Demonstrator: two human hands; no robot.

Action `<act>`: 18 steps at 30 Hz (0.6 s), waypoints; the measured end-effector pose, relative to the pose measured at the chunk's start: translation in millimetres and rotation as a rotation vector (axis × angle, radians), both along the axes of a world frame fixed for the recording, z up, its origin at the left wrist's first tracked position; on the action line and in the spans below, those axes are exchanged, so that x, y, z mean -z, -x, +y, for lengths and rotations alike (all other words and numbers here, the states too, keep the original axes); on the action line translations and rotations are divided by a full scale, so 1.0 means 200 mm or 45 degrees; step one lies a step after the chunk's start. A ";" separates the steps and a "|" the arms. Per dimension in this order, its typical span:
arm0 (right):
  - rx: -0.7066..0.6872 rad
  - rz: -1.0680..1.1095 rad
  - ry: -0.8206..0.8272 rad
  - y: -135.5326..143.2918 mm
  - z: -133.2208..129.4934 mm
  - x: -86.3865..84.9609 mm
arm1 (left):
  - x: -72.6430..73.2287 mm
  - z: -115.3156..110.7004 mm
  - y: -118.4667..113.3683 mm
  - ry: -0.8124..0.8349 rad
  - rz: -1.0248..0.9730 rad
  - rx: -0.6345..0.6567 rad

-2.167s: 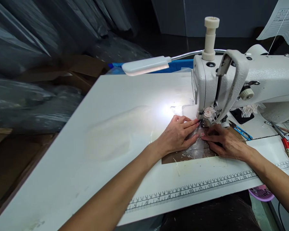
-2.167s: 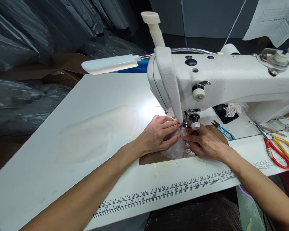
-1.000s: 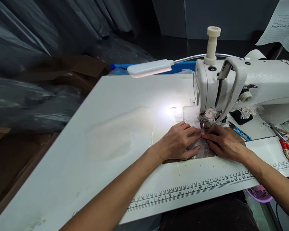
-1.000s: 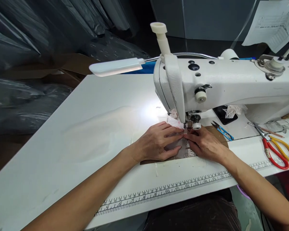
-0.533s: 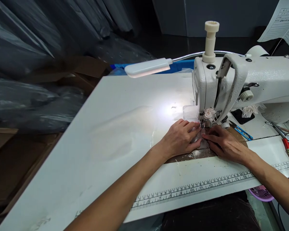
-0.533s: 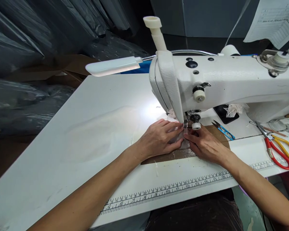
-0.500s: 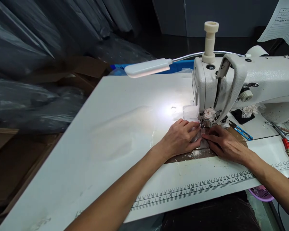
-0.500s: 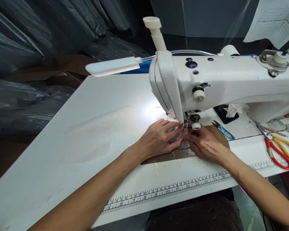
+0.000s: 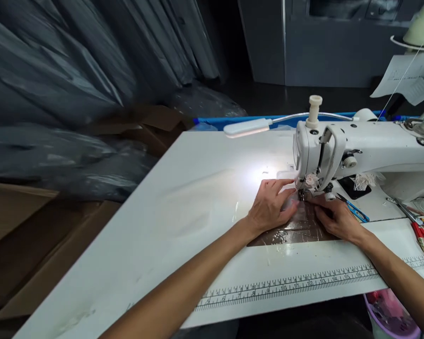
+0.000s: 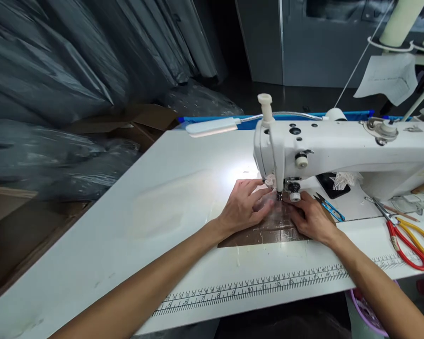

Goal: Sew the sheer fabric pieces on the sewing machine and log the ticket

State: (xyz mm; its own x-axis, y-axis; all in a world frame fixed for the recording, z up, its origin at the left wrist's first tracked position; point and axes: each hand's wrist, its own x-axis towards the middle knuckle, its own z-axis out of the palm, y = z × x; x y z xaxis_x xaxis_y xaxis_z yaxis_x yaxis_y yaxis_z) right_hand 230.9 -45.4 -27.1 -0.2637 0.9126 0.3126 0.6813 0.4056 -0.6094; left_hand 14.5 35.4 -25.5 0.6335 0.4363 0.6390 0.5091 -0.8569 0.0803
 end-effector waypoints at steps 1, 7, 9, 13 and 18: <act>0.045 0.039 0.004 -0.01 0.01 0.00 | 0.00 0.02 0.00 -0.011 -0.050 -0.042; 0.172 0.085 0.002 -0.01 0.03 0.00 | -0.04 0.29 0.05 0.268 0.233 -0.084; 0.190 0.069 0.038 -0.02 0.03 0.01 | -0.05 0.37 0.08 0.309 0.317 -0.116; 0.224 0.090 0.092 -0.04 0.04 0.03 | -0.04 0.41 0.18 0.289 0.369 -0.229; 0.215 0.052 0.154 -0.02 0.04 0.01 | -0.08 0.40 0.23 0.172 0.283 -0.174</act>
